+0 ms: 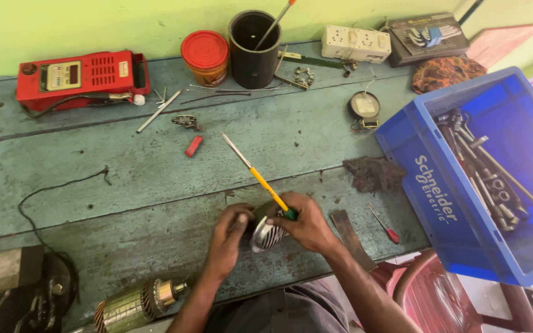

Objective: Repairing and reassembling a motorcycle horn component on a workshop workbench.

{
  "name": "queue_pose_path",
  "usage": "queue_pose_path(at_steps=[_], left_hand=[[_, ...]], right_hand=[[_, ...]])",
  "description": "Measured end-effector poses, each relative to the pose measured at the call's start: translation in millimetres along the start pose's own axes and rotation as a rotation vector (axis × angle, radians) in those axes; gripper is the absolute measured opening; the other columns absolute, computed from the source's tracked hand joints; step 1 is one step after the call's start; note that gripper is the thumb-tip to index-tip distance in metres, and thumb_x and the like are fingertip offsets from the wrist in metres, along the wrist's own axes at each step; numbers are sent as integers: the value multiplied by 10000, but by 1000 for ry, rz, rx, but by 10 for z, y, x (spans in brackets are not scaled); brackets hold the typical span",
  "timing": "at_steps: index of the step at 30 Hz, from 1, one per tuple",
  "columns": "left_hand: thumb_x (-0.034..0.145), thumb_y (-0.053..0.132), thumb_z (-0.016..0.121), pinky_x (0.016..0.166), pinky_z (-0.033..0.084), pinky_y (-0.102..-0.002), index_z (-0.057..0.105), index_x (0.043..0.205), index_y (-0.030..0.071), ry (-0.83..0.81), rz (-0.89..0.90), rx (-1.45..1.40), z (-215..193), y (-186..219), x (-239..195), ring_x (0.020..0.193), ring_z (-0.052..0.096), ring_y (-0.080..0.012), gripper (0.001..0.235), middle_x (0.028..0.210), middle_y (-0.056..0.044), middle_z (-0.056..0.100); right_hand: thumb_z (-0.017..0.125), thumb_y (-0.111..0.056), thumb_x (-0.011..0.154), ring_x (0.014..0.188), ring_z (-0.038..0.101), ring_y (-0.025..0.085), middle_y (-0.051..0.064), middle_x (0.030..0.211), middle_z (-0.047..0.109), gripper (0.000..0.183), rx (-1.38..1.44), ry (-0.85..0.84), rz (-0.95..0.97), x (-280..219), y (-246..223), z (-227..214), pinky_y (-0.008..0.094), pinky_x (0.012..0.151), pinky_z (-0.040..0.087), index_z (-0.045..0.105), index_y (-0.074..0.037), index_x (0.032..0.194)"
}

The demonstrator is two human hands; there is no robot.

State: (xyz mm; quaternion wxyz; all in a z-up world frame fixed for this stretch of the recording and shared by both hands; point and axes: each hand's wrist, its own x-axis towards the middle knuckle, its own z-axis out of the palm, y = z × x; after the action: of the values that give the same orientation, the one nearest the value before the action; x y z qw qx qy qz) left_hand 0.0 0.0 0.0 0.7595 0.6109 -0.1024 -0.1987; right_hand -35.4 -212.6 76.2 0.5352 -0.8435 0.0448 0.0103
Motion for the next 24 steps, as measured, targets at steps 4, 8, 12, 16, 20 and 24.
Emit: queue_pose_path(at_steps=[4,8,12,16,20,24], left_hand=[[992,119,631,910,582,-343,665,1205,57,-118,-29,184,68,259,81,1097,673,-212,225,1212,-95,668],[921,20,688,969,575,-339,744,1204,48,-334,42,259,-52,249,138,1230,644,-215,290,1323,-93,649],[911,20,686,961,559,-341,754,1133,26,-403,-14,165,-82,145,257,1225,633,-216,232,1328,-91,633],[933,60,672,972,526,-343,698,1061,36,-493,-121,239,-15,298,394,1236,601,-186,133,1329,-58,617],[911,58,688,996,510,-365,696,1019,30,-608,-210,220,17,387,503,1226,592,-204,112,1322,-64,598],[899,39,680,1051,479,-372,678,1021,34,-719,11,364,222,475,445,1235,596,-235,122,1266,-88,609]], right_hand=[[888,-37,748,749,578,124,34,823,614,224,110,-3,115,-94,34,63,299,646,484,703,-27,874],[879,-44,725,758,596,90,6,834,613,259,303,97,79,-277,271,192,286,645,521,628,-24,786],[930,-82,695,670,504,104,9,734,562,323,74,184,159,-299,42,129,293,582,433,631,-34,808],[909,-102,741,689,501,84,-22,751,552,326,162,168,245,-329,-1,184,271,599,451,615,-61,876],[911,-88,741,698,502,79,-30,767,575,325,183,251,224,-404,-22,244,265,609,449,614,-68,870],[888,-43,736,698,485,92,-17,769,541,283,213,284,314,-645,-80,108,270,603,434,639,-72,867]])
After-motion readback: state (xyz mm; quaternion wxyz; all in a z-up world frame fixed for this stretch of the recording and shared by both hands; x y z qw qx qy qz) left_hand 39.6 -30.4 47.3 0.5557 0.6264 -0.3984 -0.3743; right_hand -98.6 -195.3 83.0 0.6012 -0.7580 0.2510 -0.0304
